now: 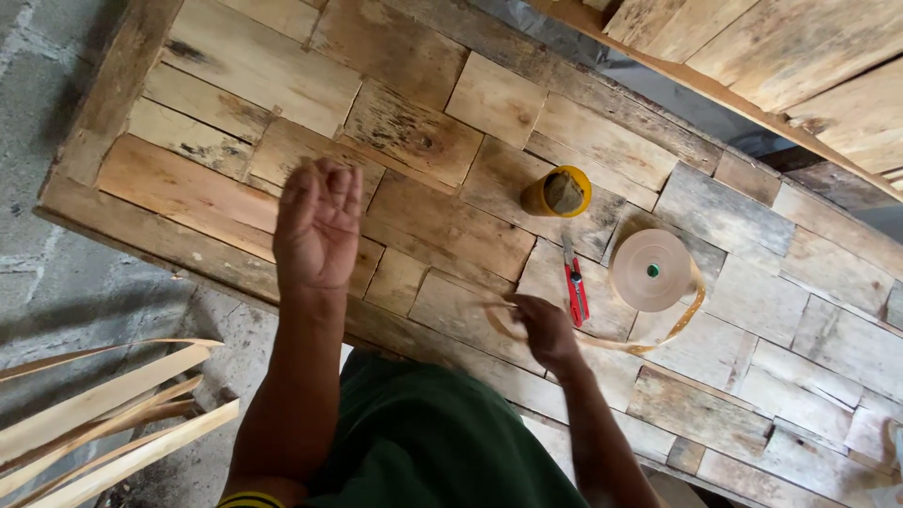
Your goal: Applying small wooden tiles to a larger surface to create a mosaic pattern using adhesive and tape.
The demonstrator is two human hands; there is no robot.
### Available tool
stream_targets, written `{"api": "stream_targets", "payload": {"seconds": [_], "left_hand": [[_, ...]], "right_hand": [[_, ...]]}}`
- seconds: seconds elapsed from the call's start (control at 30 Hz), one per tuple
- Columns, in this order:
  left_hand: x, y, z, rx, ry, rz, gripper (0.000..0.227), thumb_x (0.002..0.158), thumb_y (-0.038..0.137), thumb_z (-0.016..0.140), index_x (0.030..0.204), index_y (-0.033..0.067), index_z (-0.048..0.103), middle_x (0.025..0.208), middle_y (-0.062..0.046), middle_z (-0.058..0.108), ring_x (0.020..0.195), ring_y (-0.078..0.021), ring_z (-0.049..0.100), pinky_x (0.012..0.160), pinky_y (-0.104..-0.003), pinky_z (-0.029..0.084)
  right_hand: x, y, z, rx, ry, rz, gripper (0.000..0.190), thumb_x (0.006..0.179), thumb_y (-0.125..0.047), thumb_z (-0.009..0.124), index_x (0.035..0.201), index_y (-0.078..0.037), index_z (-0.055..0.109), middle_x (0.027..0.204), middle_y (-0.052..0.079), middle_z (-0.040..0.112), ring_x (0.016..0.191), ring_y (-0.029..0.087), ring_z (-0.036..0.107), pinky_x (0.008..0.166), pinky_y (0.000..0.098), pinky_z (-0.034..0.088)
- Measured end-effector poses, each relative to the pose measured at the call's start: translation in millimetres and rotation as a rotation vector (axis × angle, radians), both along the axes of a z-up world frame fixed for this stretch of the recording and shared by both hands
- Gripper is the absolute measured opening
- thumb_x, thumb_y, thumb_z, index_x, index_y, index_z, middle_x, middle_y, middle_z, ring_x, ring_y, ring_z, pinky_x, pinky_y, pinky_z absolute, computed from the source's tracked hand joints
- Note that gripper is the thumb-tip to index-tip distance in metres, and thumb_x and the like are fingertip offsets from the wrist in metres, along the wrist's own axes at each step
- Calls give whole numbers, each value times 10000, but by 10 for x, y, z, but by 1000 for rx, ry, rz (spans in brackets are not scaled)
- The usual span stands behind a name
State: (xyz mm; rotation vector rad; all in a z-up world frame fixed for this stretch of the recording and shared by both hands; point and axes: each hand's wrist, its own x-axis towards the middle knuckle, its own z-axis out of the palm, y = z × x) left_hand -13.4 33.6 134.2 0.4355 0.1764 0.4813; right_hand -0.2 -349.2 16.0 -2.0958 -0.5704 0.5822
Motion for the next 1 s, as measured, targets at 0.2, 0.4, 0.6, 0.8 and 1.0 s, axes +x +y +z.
{"api": "stream_targets", "payload": {"seconds": [0.2, 0.4, 0.6, 0.8, 1.0], "left_hand": [[33, 94, -41, -60, 55, 89, 156, 966, 90, 749, 1119, 74, 720, 1090, -62, 756, 1032, -192, 724, 1187, -438, 493], [61, -62, -90, 252, 142, 117, 153, 999, 61, 765, 1144, 60, 717, 1056, -47, 744, 968, -154, 693, 1138, -406, 524], [69, -262, 51, 695, 293, 101, 124, 991, 59, 769, 1101, 54, 711, 980, -62, 747, 900, -150, 706, 868, -339, 609], [-13, -264, -17, 787, 292, 22, 322, 972, 76, 786, 1263, 47, 651, 964, -58, 747, 888, -139, 712, 868, -354, 620], [91, -413, 41, 833, 266, -44, 874, 933, 106, 809, 1648, 90, 305, 945, -45, 738, 890, -133, 719, 1021, -390, 606]], "right_hand": [[-111, -1123, -85, 391, 291, -144, 402, 949, -166, 673, 1327, -30, 667, 1277, 104, 697, 1083, 176, 619, 973, 317, 505], [45, -2021, 73, -503, 225, -273, 844, 753, -331, 842, 1497, -122, 502, 1267, 111, 740, 1137, 247, 721, 963, 400, 562], [300, -1976, 791, -1379, 289, -269, 1136, 666, -583, 950, 1496, -12, 426, 1227, 190, 746, 1126, 328, 737, 941, 453, 570], [290, -1645, 1398, -1336, -66, -466, 781, 789, -582, 842, 1355, -82, 640, 1163, 154, 773, 1100, 335, 728, 896, 466, 567], [492, -272, 1522, -200, -259, -433, 345, 901, -148, 768, 1231, -70, 703, 1117, 99, 732, 1013, 226, 730, 878, 341, 577]]}}
